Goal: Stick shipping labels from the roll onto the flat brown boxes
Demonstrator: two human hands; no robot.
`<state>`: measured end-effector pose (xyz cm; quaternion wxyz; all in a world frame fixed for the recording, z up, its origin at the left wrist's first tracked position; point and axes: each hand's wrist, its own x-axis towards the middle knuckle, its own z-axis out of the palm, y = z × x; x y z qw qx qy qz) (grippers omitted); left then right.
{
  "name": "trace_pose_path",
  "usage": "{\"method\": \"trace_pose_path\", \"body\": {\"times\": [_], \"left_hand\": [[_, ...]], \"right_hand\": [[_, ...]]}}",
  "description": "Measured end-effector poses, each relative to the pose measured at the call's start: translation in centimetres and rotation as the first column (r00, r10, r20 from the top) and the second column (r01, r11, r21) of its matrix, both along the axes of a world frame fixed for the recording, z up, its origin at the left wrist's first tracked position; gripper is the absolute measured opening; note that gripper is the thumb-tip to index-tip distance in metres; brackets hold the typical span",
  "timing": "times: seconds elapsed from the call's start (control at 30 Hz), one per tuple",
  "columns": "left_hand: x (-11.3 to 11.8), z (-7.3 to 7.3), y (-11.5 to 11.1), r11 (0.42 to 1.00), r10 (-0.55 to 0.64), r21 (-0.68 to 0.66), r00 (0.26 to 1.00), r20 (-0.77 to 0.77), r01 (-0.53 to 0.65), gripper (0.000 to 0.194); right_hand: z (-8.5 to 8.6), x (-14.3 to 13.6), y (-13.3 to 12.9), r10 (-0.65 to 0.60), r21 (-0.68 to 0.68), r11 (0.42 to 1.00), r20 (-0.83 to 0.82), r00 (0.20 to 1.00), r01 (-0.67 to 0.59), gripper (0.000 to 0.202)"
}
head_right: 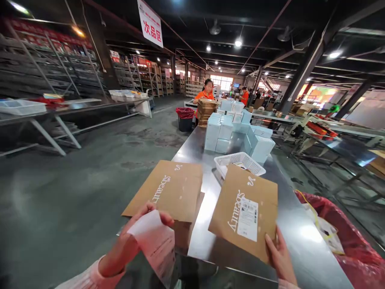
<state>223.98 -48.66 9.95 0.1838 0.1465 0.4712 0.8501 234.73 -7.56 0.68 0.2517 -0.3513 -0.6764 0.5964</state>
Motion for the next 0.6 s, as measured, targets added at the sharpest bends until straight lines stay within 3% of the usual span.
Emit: {"method": "trace_pose_path", "body": {"times": [0.07,0.13,0.17,0.2,0.27,0.33,0.4,0.5,0.6], "left_hand": [[-0.2,0.8,1.0,0.980,-0.148,0.147,0.987,0.060,0.138,0.032],[-0.5,1.6,2.6,0.946,-0.259,0.224,0.963,0.080,0.236,0.031],[-0.7,1.9,3.5,0.929,-0.302,0.251,0.949,0.087,0.273,0.032],[-0.8,2.0,4.4,0.916,-0.335,0.267,0.937,0.102,0.298,0.032],[-1.0,2.1,5.7,0.904,-0.381,0.272,0.910,0.163,0.330,0.031],[-1.2,1.9,6.2,0.903,-0.396,0.272,0.890,0.228,0.332,0.028],[-1.7,1.9,6.1,0.905,-0.388,0.289,0.883,0.264,0.312,0.023],[-2.9,2.2,5.2,0.938,-0.291,0.256,0.930,0.223,0.233,0.025],[-3.9,2.7,4.4,0.986,-0.164,-0.041,0.986,0.009,0.164,0.032]], "right_hand": [[-0.9,-0.6,0.3,-0.030,0.157,0.988,0.171,0.985,0.003,0.066],[-0.8,-2.3,-3.0,0.026,0.296,0.951,0.214,0.976,-0.090,0.050],[-0.3,-3.3,-5.8,0.119,0.302,0.938,0.183,0.976,-0.171,0.047],[0.3,-4.1,-8.9,0.299,0.263,0.909,0.128,0.946,-0.323,0.049],[1.8,-5.0,-15.0,0.652,0.155,0.754,-0.058,0.756,-0.638,0.054],[3.1,-5.0,-19.4,0.753,0.096,0.657,-0.117,0.647,-0.747,0.045],[3.8,-4.4,-21.4,0.718,0.075,0.696,-0.109,0.688,-0.714,0.043],[4.5,-3.7,-21.6,0.585,0.083,0.811,-0.089,0.806,-0.579,0.039],[5.6,-3.5,-21.0,0.427,0.090,0.903,-0.074,0.901,-0.420,0.041]]}}
